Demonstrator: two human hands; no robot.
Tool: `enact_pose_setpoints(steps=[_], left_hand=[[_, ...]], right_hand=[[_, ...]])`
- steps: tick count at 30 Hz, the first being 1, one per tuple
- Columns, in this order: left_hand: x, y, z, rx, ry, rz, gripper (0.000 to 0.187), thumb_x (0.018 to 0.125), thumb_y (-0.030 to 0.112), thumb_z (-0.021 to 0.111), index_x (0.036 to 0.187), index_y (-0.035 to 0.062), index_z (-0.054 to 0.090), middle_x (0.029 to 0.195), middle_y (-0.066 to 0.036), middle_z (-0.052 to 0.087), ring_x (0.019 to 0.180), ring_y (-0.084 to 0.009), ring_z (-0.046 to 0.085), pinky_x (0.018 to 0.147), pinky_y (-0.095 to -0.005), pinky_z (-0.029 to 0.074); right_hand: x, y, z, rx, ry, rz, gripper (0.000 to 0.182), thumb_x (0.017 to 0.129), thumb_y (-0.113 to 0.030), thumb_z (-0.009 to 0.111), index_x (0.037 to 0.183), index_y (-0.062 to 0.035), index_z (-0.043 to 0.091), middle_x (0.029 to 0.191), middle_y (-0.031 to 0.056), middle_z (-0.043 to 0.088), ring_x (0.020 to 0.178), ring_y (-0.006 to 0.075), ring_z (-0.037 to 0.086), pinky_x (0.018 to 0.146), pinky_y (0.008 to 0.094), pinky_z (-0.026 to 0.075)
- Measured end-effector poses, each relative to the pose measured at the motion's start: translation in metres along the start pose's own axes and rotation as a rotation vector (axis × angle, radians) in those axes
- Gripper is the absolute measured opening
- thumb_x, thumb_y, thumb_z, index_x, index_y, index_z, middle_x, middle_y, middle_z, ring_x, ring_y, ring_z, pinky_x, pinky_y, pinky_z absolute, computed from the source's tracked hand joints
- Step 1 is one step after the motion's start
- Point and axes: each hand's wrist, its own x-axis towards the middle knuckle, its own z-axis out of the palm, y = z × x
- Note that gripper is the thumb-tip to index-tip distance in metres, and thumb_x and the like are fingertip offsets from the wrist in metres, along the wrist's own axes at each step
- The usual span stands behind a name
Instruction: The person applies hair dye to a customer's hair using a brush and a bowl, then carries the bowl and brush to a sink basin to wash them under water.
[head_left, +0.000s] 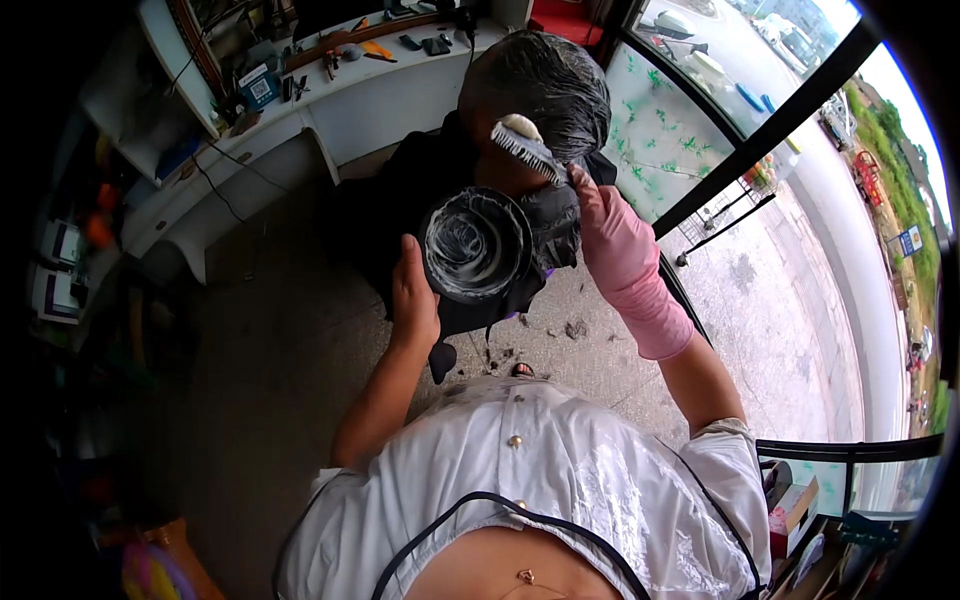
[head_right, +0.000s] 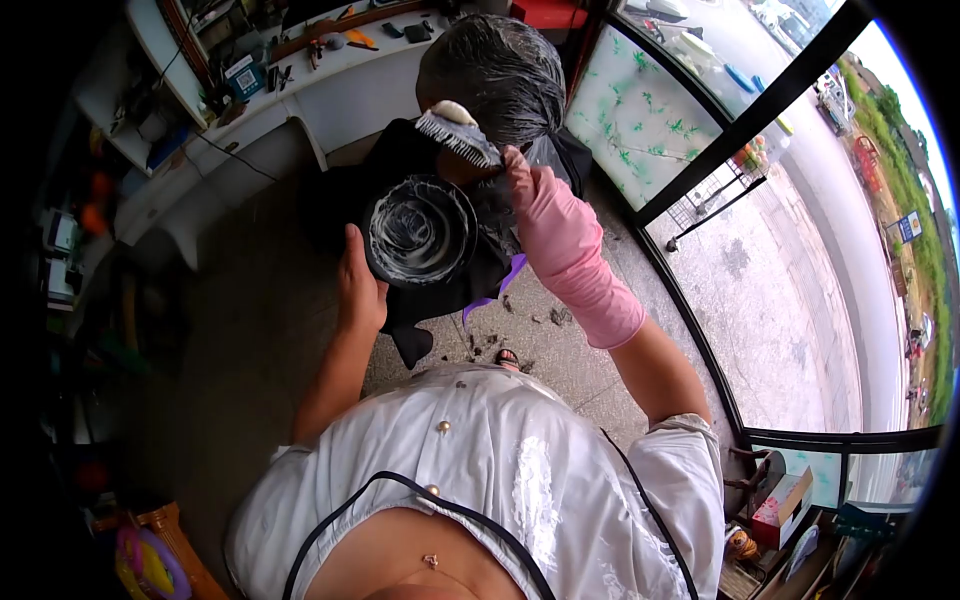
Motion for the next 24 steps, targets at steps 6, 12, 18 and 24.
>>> enact_pose_setpoints(steps=[6,12,18,24], left_hand=[[0.005,-0.006,-0.009,0.016,0.128,-0.150,0.045,0.088,0.044,0.043,0.108,0.0047,0.051,0.104,-0.004,0.057,0.092,-0.0122,0.056,0.076,-0.0243,0.047],[-0.004,0.006,-0.001,-0.013,0.137,-0.124,0.048,0.086,0.046,0.046,0.110,0.0043,0.050,0.107,-0.004,0.056,0.095,-0.0142,0.055,0.079,-0.0281,0.047],[-0.003,0.007,-0.001,-0.036,0.085,-0.133,0.046,0.088,0.043,0.043,0.109,0.0032,0.051,0.105,-0.006,0.057,0.094,-0.0149,0.056,0.079,-0.0281,0.048],[-0.004,0.011,-0.001,-0.007,0.115,-0.122,0.050,0.087,0.046,0.043,0.110,0.0026,0.051,0.105,-0.007,0.057,0.095,-0.0153,0.056,0.080,-0.0289,0.047]], right_hand=[[0.050,0.025,0.013,0.420,0.156,0.008,0.021,0.089,-0.013,0.043,0.103,-0.0049,0.056,0.070,0.0086,0.058,0.058,0.0207,0.056,0.049,0.0308,0.045],[0.054,0.058,-0.021,1.294,-0.127,0.498,0.021,0.089,-0.013,0.045,0.101,-0.0016,0.057,0.063,0.0020,0.054,0.044,0.0055,0.046,0.038,0.0161,0.032],[0.077,0.016,-0.003,1.120,-0.244,0.440,0.023,0.088,-0.016,0.048,0.101,0.0016,0.055,0.062,0.0040,0.054,0.044,0.0078,0.047,0.038,0.0183,0.034],[0.068,0.070,-0.035,0.997,-0.138,0.600,0.020,0.088,-0.017,0.048,0.092,0.0010,0.057,0.058,0.0018,0.052,0.039,0.0074,0.044,0.035,0.0184,0.032]])
